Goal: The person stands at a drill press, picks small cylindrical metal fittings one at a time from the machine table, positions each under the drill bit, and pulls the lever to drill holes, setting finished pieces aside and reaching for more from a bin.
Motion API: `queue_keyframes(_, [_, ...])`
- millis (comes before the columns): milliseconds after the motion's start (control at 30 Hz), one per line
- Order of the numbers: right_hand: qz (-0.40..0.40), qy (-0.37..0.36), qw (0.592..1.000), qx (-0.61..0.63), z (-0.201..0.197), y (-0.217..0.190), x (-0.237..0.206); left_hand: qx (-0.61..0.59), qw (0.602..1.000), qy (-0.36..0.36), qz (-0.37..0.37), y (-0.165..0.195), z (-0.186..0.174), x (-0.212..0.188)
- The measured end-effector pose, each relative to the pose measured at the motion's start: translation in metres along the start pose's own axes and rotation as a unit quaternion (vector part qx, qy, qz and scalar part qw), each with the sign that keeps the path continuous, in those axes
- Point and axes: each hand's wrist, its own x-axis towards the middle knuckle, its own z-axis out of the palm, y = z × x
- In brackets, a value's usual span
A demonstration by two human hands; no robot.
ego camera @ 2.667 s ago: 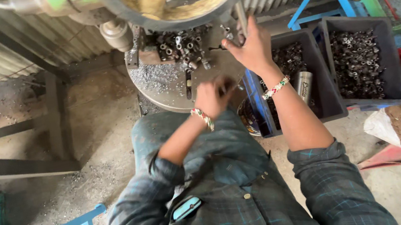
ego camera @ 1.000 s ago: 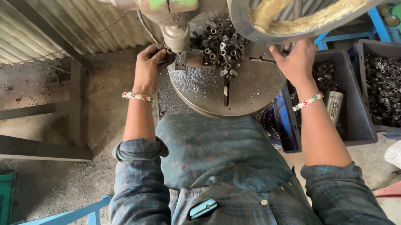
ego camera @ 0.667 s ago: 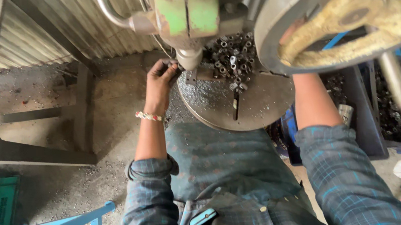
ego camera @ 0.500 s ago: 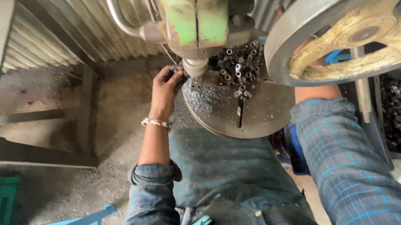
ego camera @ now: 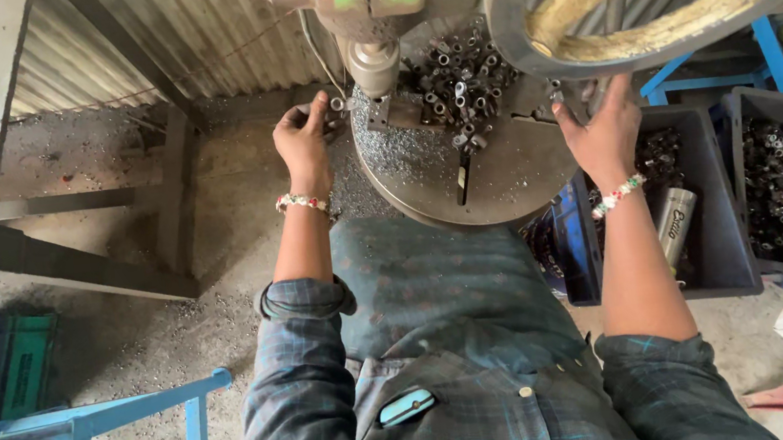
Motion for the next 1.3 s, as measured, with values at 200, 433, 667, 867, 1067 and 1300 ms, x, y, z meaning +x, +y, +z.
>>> queue_keyframes(200, [0.029, -0.007, 1.0, -0.008, 0.0, -0.007, 0.005, 0.015, 1.0, 0.018, -0.02, -0.008, 0.013, 0.005])
queue_keyframes(433, [0.008, 0.004, 1.0, -0.023, 0.009, 0.011, -0.003, 0.033, 0.99, -0.041, -0.132, -0.003, 0.021, 0.015])
queue_keyframes(667, [-0.154, 0.054, 0.958, -0.238, 0.044, 0.033, 0.03, 0.034, 0.983, -0.091, -0.153, -0.001, 0.021, 0.025])
queue_keyframes(867, [-0.089, 0.055, 0.974, -0.202, 0.068, 0.025, 0.104, 0.014, 0.983, -0.105, -0.15, -0.003, 0.018, 0.025])
queue_keyframes(1067, [-0.047, 0.067, 0.975, -0.206, 0.072, -0.004, 0.17, 0.012, 0.983, -0.106, -0.152, 0.005, 0.027, 0.026])
queue_keyframes(1300, [-0.039, 0.03, 0.978, -0.2, 0.056, -0.001, 0.118, 0.002, 0.989, -0.068, -0.128, 0.004, 0.037, 0.02])
